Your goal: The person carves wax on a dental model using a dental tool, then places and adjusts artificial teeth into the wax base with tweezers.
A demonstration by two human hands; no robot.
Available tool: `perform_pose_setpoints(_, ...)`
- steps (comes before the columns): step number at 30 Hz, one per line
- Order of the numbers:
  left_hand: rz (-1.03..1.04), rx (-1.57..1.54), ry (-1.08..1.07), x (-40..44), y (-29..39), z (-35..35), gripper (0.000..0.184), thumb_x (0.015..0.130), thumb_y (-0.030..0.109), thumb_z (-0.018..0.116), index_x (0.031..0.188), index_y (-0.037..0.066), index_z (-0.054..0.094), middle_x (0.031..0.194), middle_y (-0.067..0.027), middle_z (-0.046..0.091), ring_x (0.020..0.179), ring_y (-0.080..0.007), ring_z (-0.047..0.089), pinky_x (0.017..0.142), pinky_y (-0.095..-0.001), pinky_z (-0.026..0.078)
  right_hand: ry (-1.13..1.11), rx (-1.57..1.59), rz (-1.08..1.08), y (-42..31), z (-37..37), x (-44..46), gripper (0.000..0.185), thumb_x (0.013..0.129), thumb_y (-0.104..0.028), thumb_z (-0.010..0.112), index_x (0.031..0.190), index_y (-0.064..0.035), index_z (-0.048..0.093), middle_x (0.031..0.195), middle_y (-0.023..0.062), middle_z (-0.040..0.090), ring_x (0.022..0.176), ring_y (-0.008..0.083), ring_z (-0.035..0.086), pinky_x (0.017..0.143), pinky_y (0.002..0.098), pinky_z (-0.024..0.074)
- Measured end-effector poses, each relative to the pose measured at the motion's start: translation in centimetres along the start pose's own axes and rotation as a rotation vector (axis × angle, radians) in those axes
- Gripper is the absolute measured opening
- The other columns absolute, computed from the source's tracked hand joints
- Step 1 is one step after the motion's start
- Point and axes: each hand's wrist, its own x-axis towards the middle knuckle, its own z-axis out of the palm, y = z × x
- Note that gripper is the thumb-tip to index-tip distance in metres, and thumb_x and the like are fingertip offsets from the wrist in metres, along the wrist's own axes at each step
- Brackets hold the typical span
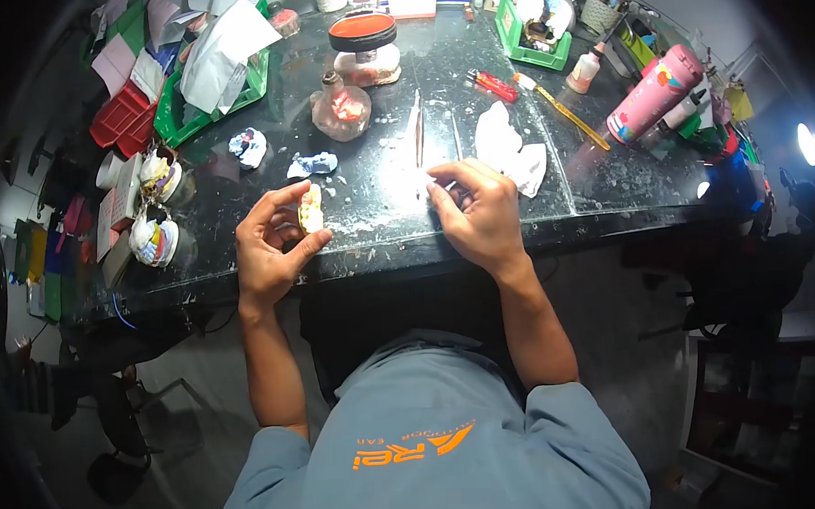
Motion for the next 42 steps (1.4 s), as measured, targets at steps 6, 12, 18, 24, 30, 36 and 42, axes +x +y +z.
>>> perform_pose_setpoints(6,-0.018,-0.049,0.056,-0.2,-0.3,0.0,0.060,0.080,-0.005,0.089,0.137,-0.002,0.067,0.124,-0.0073,0.068,0.100,-0.0108,0.069,0.085,-0.0245,0.062,-0.021,0.039,-0.041,0.4,0.2,-0.2,0.009,0.087,-0.004,0.078,0.096,-0.0032,0.080,0.082,0.0076,0.073,0.063,0.0137,0.063,0.057,0.0281,0.0467)
perform_pose_setpoints(12,-0.034,-0.103,0.104,-0.2,-0.5,0.3,0.069,0.080,-0.008,0.088,0.142,-0.006,0.059,0.122,-0.0118,0.071,0.101,-0.0113,0.070,0.085,-0.0257,0.063,-0.037,0.055,-0.047,0.9,0.0,-0.3,0.010,0.088,-0.006,0.077,0.097,-0.0029,0.080,0.084,0.0085,0.075,0.066,0.0138,0.066,0.055,0.0276,0.0470)
perform_pose_setpoints(18,0.006,-0.052,0.092,-0.2,-0.8,0.1,0.067,0.081,-0.005,0.089,0.141,-0.007,0.060,0.116,-0.0105,0.072,0.098,-0.0115,0.072,0.086,-0.0264,0.064,-0.018,0.128,-0.025,1.7,0.2,-0.4,0.010,0.089,-0.005,0.076,0.097,-0.0003,0.080,0.085,0.0105,0.077,0.071,0.0164,0.071,0.060,0.0282,0.0519)
perform_pose_setpoints(24,0.015,-0.011,0.099,-0.2,-0.8,0.2,0.066,0.080,0.000,0.092,0.139,-0.005,0.062,0.113,-0.0092,0.072,0.097,-0.0123,0.072,0.087,-0.0273,0.064,-0.017,0.181,0.001,2.2,0.1,-0.5,0.011,0.089,-0.005,0.076,0.098,0.0007,0.080,0.085,0.0104,0.077,0.073,0.0154,0.072,0.065,0.0286,0.0537)
perform_pose_setpoints(30,0.050,0.018,0.119,-0.1,-0.7,0.4,0.065,0.080,0.004,0.093,0.139,-0.002,0.064,0.111,-0.0081,0.072,0.095,-0.0124,0.072,0.086,-0.0280,0.064,-0.017,0.201,0.029,2.8,0.0,-0.5,0.011,0.091,-0.005,0.076,0.098,0.0015,0.080,0.084,0.0086,0.078,0.072,0.0122,0.071,0.068,0.0268,0.0538)
perform_pose_setpoints(36,0.083,0.136,0.163,-0.8,-0.1,0.4,0.065,0.077,0.008,0.096,0.134,0.000,0.069,0.118,-0.0072,0.070,0.101,-0.0122,0.071,0.084,-0.0271,0.064,-0.025,0.239,0.027,2.9,0.3,-0.5,0.011,0.092,-0.007,0.075,0.098,0.0014,0.080,0.084,0.0076,0.078,0.072,0.0105,0.070,0.067,0.0255,0.0530)
perform_pose_setpoints(42,0.069,0.069,0.156,-0.6,-0.2,0.7,0.062,0.078,-0.001,0.092,0.134,-0.003,0.067,0.118,-0.0094,0.070,0.098,-0.0136,0.071,0.083,-0.0277,0.064,-0.008,0.154,-0.004,2.6,0.0,-0.5,0.013,0.088,-0.008,0.075,0.097,-0.0002,0.079,0.081,0.0102,0.076,0.073,0.0162,0.073,0.067,0.0291,0.0539)
